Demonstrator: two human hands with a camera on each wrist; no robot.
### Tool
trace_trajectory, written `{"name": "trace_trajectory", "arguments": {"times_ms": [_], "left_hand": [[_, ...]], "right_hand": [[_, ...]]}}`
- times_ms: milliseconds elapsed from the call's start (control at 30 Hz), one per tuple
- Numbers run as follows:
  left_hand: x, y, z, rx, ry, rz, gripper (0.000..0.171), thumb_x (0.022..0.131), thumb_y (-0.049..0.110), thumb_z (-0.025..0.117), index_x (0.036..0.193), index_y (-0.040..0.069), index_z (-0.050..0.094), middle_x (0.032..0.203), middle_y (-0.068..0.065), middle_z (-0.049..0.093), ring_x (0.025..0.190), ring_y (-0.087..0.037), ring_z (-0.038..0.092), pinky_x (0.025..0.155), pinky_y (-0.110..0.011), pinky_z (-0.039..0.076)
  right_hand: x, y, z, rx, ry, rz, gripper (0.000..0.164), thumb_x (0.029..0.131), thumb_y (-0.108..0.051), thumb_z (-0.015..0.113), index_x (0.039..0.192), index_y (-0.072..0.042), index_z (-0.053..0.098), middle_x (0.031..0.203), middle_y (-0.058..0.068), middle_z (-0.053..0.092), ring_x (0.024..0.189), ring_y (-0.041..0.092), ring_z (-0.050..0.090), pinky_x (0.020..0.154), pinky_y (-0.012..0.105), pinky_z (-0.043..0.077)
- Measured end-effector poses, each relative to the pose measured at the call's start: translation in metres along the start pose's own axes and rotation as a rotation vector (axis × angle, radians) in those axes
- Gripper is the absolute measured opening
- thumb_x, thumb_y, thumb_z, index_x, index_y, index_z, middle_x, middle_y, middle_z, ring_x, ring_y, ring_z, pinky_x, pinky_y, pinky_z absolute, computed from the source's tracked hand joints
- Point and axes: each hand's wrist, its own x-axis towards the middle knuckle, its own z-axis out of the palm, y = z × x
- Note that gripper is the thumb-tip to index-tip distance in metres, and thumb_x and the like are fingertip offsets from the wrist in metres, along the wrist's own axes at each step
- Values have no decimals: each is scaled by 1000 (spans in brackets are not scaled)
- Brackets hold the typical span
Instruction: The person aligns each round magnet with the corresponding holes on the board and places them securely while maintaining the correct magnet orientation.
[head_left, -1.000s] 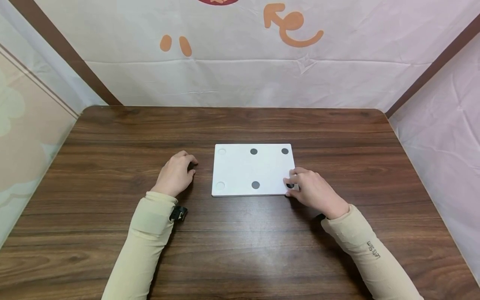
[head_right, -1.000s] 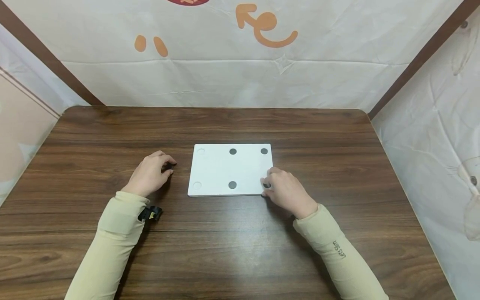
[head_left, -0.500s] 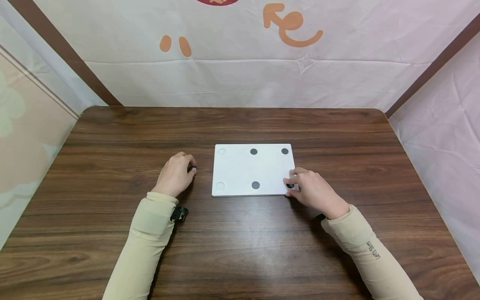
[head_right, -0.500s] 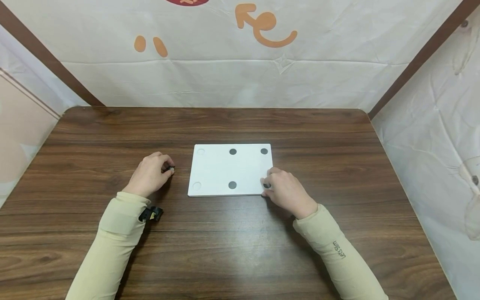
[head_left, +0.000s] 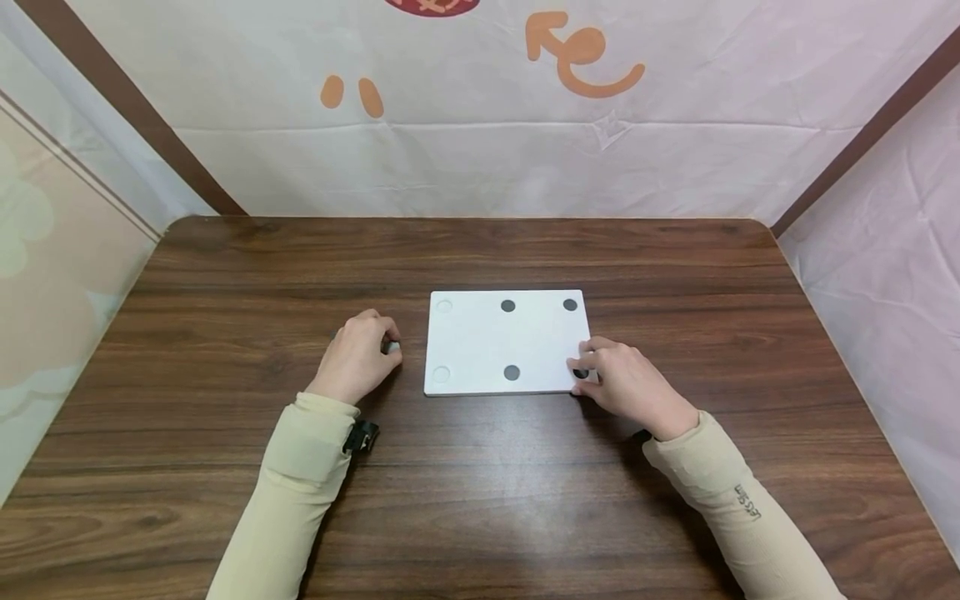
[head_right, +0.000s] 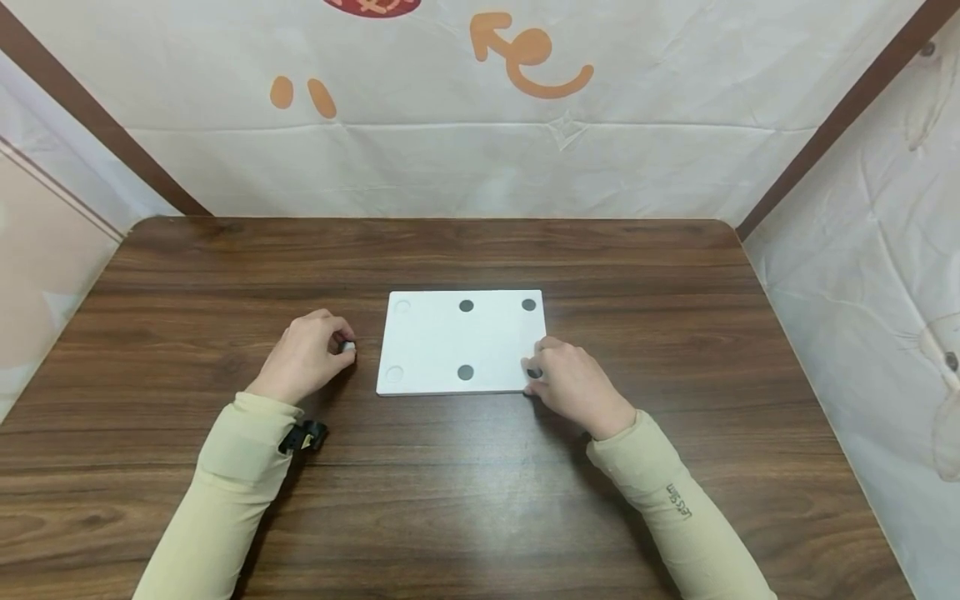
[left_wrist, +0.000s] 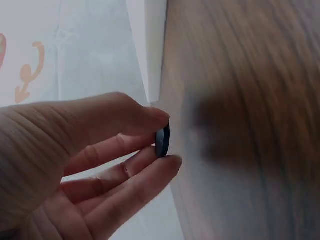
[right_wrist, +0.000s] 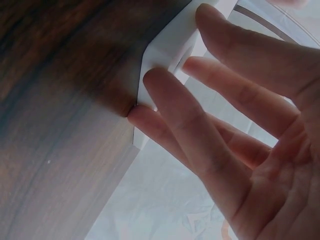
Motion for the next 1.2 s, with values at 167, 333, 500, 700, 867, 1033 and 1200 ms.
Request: {"name": "trace_trajectory", "arguments": {"times_ms": [167, 333, 500, 700, 867, 1033, 1200], "left_hand": [[-2, 8, 2, -25, -30, 47, 7, 82, 3, 66, 89, 3, 69, 88, -12, 61, 70, -23, 56, 65, -36, 49], [-6, 17, 5, -31, -33, 132, 4, 83, 3, 65, 85, 5, 69, 83, -7, 60, 67, -18, 52, 63, -32, 46], [-8, 24, 7, -15, -31, 191, 5, 83, 4, 66, 87, 5, 70, 85, -3, 61, 69, -15, 54, 63, -30, 48], [-10, 30, 9, -6, -27, 223, 8, 82, 6, 68, 89, 8, 71, 84, -1, 63, 69, -13, 55, 61, -29, 48], [-10, 34, 11, -43, -55, 246, 8, 81, 6, 68, 89, 8, 70, 84, -1, 65, 72, -14, 58, 63, -29, 48], [-9, 36, 15, -46, -79, 260, 6, 82, 6, 69, 87, 8, 71, 85, -1, 65, 74, -15, 59, 65, -29, 49], [-9, 38, 17, -29, -83, 266, 6, 81, 6, 70, 87, 9, 71, 86, -1, 66, 74, -14, 59, 66, -31, 50]], "right_hand": [[-1, 1, 1, 1, 0, -5, 29, 75, -7, 80, 103, 0, 74, 93, 9, 65, 57, 6, 49, 57, 26, 47], [-1, 1, 1, 3, -2, -3, 29, 75, -7, 80, 103, 0, 74, 94, 10, 65, 57, 5, 49, 57, 26, 48], [-1, 1, 1, 1, 5, -11, 29, 75, -7, 80, 102, 0, 74, 94, 10, 65, 57, 5, 50, 57, 26, 48], [-1, 2, 1, -1, 12, -21, 29, 75, -7, 80, 102, 0, 74, 95, 10, 65, 57, 5, 50, 57, 26, 48], [-1, 2, 2, -3, 16, -25, 29, 75, -7, 80, 102, 0, 74, 94, 10, 65, 56, 5, 49, 57, 25, 48], [-1, 3, 2, 2, 13, -26, 29, 75, -6, 80, 102, 0, 74, 92, 9, 64, 56, 4, 47, 57, 25, 47], [-1, 3, 2, 8, 10, -23, 29, 75, -6, 80, 102, 1, 74, 91, 8, 64, 55, 4, 46, 56, 24, 47]]}}
